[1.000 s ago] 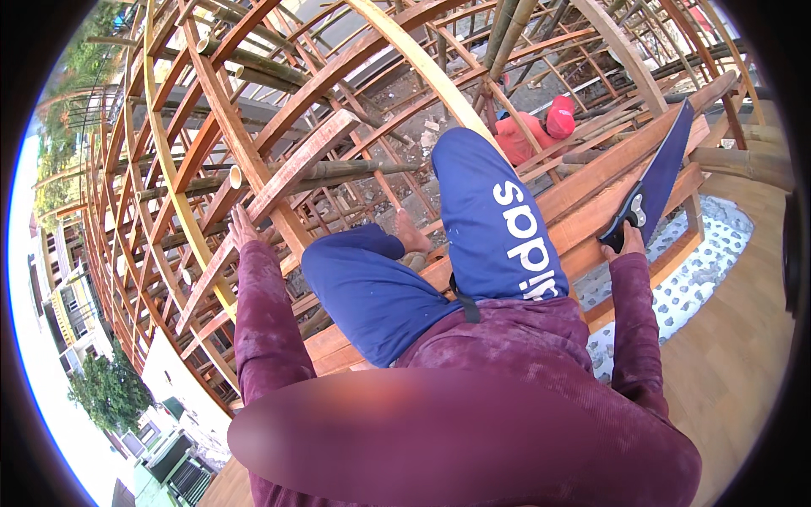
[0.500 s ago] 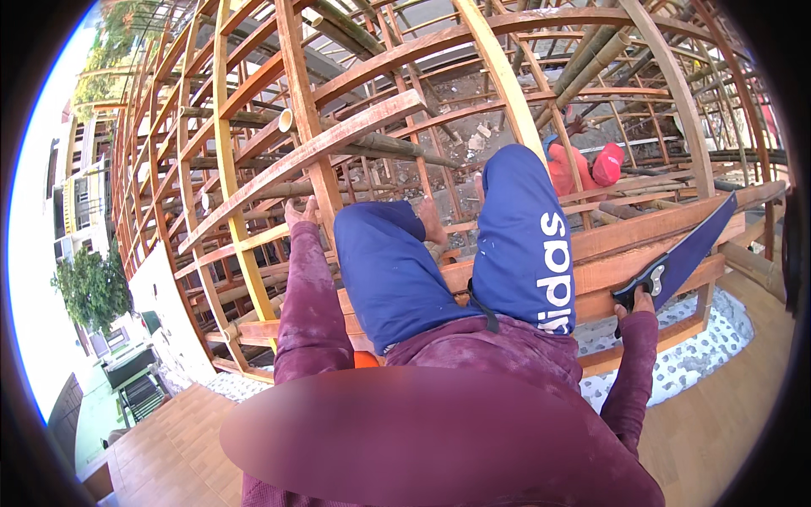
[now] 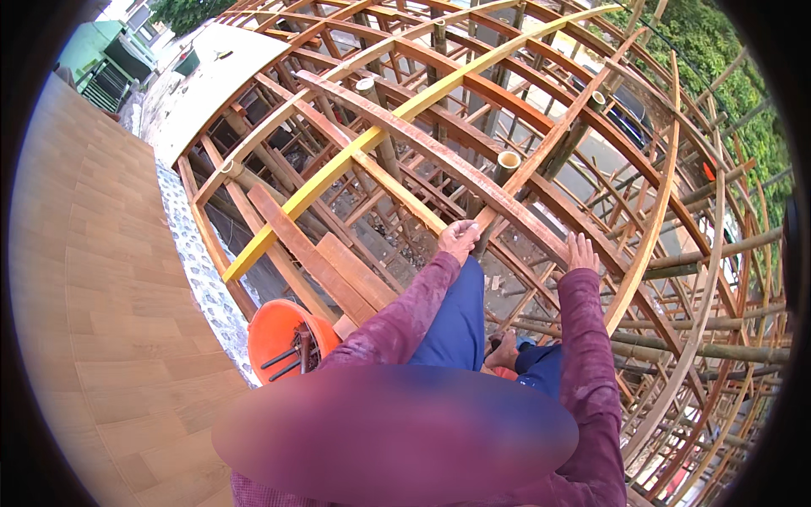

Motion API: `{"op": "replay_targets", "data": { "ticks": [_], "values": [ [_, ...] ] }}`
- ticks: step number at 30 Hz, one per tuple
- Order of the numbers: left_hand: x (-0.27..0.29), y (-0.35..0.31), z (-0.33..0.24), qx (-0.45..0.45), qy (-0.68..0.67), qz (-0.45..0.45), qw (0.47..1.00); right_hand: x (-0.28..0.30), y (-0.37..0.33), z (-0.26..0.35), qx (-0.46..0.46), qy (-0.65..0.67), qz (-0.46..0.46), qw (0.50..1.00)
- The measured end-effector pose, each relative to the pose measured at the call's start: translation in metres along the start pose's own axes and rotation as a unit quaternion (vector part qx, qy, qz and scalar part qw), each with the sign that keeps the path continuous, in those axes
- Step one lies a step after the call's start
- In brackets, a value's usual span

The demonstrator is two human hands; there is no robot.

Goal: The person positions a wooden plank on a curved wooden frame, saws it to size, and then hammers nails to secure it. The person uses a hand saw and hammer to cut and fasten the wood.

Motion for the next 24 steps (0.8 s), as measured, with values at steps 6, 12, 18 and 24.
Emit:
{"op": "replay_targets", "data": {
  "ticks": [6,12,18,24],
  "values": [
    [0.038,0.008,0.016,0.058,-0.212,-0.091,0.971,-0.063,0.069,-0.013,-0.03,0.031,0.15,0.988],
    [0.088,0.075,-0.003,0.107,-0.281,-0.194,0.934,-0.01,-0.008,0.019,0.077,0.046,0.006,0.996],
    [0.087,0.156,-0.075,-0.012,-0.422,-0.078,0.903,0.072,-0.117,0.041,0.087,0.115,-0.138,0.98],
    [0.047,0.14,-0.043,0.031,-0.447,-0.048,0.893,0.055,-0.156,-0.026,0.122,0.1,-0.22,0.963]
  ]
}}
Point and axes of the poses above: each hand's wrist, its own y-axis towards the middle knuckle, its own x-axis out of the back of the hand, z = x × y, the point moved 10 cm from there along y, towards the middle knuckle, and after that the axes turned 4 degrees about -x, right-handed, at the moved point
